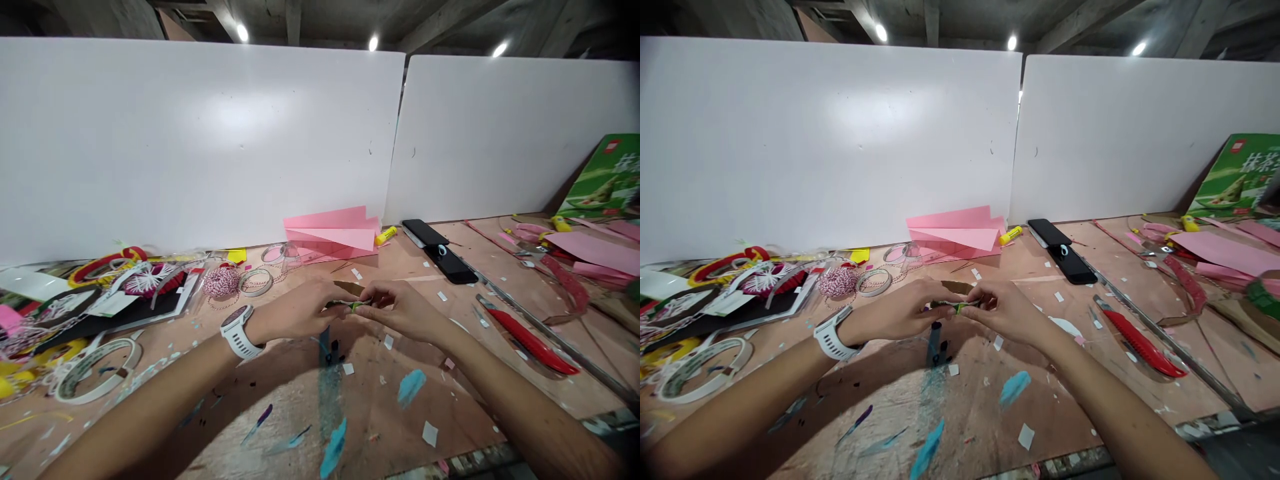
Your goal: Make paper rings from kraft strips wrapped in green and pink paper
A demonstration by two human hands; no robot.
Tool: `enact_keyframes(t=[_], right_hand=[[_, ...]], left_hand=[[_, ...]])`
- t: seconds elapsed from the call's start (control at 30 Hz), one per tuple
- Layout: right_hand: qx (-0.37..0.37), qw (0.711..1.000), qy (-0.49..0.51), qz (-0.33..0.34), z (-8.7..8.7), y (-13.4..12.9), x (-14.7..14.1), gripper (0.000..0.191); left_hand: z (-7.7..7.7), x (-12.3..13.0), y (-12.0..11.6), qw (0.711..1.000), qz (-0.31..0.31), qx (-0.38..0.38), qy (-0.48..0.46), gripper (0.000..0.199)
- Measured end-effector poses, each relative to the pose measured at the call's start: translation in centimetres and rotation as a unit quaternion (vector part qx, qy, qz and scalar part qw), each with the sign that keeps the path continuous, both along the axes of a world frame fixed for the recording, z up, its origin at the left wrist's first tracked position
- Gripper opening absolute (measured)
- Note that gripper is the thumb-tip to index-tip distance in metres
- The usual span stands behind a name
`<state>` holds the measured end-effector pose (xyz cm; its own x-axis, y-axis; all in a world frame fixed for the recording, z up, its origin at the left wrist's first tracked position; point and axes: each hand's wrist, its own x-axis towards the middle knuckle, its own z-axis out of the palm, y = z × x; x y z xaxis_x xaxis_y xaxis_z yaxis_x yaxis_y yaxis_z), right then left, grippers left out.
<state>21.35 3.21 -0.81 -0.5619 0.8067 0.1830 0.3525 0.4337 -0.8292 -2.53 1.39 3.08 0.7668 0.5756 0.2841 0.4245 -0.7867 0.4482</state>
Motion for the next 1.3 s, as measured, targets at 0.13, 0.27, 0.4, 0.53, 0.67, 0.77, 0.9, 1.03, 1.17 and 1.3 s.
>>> enact_keyframes(t=[0.13, 0.27, 0.4, 0.53, 0.67, 0.77, 0.9, 1.03, 1.17, 1.3], right_hand=[[0.002, 1.000, -0.001, -0.010, 0.0, 0.0, 0.1, 0.030], [0.045, 0.999, -0.014, -0.012, -0.2, -0.1, 0.2, 0.028], [0.131, 0.991, -0.033, -0.015, -0.7, 0.0, 0.2, 0.020], [0.208, 0.976, -0.049, -0.027, -1.0, 0.4, 0.2, 0.021], [0.217, 0.974, -0.062, -0.014, -1.0, 0.5, 0.1, 0.022], [0.245, 0.966, -0.079, -0.022, -1.2, 0.3, -0.1, 0.023], [0.318, 0.938, -0.125, -0.056, -1.7, 0.0, -0.3, 0.021], [0.346, 0.924, -0.145, -0.078, -1.8, -0.3, -0.3, 0.025], [0.376, 0.908, -0.165, -0.082, -2.0, -0.4, -0.3, 0.035], [0.394, 0.900, -0.169, -0.076, -2.5, -0.5, -0.1, 0.039]], left_hand=[[-0.2, 0.6, -0.6, 0.999, 0.021, 0.013, 0.023, 0.028], [-0.9, 1.0, -0.8, 0.999, 0.035, 0.026, 0.006, 0.024], [-1.2, 0.8, -0.3, 0.998, 0.029, 0.046, -0.014, 0.023], [-1.4, 0.4, 0.2, 0.992, 0.034, 0.117, -0.019, 0.023], [-2.5, 0.8, 0.4, 0.977, 0.069, 0.200, -0.004, 0.024], [-3.4, 1.2, 0.4, 0.964, 0.082, 0.251, 0.016, 0.022], [-4.5, 1.1, 0.8, 0.951, 0.098, 0.294, 0.010, 0.020], [-5.6, 0.6, 1.4, 0.940, 0.105, 0.326, -0.002, 0.025], [-6.3, 0.4, 1.7, 0.932, 0.117, 0.343, -0.024, 0.038], [-6.2, 0.6, 1.4, 0.919, 0.116, 0.377, -0.003, 0.017]])
